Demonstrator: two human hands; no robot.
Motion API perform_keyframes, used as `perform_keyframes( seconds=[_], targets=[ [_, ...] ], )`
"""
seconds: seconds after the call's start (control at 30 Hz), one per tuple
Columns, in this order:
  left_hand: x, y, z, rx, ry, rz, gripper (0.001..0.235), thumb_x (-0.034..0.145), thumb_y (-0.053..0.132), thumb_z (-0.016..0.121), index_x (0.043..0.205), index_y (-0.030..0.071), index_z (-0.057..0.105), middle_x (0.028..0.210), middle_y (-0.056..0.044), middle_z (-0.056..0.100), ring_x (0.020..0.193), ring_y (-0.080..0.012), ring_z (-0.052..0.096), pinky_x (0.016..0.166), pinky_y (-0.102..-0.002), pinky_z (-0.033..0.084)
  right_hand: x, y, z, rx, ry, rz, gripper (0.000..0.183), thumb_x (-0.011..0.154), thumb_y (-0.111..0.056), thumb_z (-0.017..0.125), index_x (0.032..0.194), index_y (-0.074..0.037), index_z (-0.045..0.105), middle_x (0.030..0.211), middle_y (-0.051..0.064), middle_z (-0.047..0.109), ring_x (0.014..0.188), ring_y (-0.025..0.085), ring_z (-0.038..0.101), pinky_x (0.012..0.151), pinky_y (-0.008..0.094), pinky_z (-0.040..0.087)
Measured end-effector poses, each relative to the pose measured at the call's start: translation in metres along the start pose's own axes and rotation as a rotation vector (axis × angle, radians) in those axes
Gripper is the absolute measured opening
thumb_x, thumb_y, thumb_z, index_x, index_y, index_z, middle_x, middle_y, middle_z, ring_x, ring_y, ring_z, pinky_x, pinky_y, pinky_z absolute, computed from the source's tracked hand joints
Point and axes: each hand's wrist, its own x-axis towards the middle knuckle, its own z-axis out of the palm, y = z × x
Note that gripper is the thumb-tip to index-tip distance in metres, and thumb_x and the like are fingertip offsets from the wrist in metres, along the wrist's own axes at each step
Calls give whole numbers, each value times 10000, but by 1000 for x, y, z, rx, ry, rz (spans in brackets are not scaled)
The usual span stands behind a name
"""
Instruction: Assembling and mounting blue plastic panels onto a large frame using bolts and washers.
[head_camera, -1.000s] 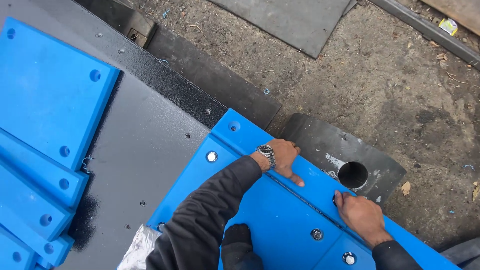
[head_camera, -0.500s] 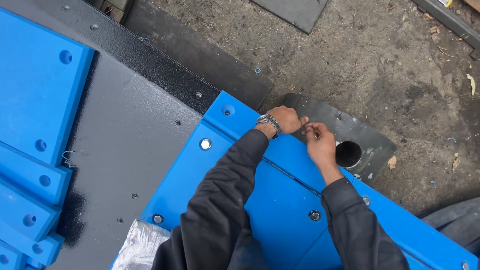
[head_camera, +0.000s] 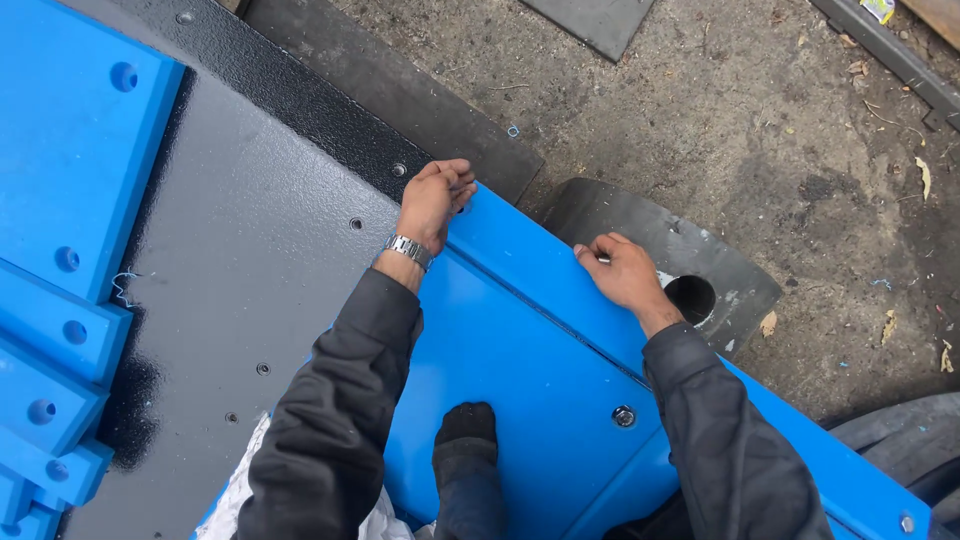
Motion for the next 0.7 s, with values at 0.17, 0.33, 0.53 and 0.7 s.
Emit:
perform_keyframes(
  seconds=[0.17,0.33,0.53,0.7],
  targets=[
    [-72,44,-22,-78,51,9,293,915,-47,492,1151,-16,664,1095,-125,705,975,-213,708,925,-336,600,13,-15,4,-160,-129,-37,464,974,-523,593,982,-79,725,1038,103,676,1005,311,684,862,448,538],
    [-105,44,-47,-149,134,5,292,949,-50,454,1195,-25,609,1183,-180,676,1047,-234,713,984,-349,611,20,-58,9,-214,-154,-149,525,949,-592,577,1091,-114,743,1135,68,682,1060,309,672,895,467,514],
    [-131,35,-71,-129,184,71,321,967,-94,388,1233,-32,558,1271,-238,653,1205,-311,685,1007,-368,557,27,-58,12,-205,-152,-66,594,939,-636,577,1084,-89,757,1121,99,718,1043,304,707,889,464,555],
    [-135,32,-64,-170,255,90,310,974,-74,398,1260,0,493,1315,-257,627,1213,-314,673,1002,-370,554,32,-56,17,-155,-178,8,605,933,-647,568,1085,-92,754,1119,107,725,1020,305,721,865,464,560]
  ],
)
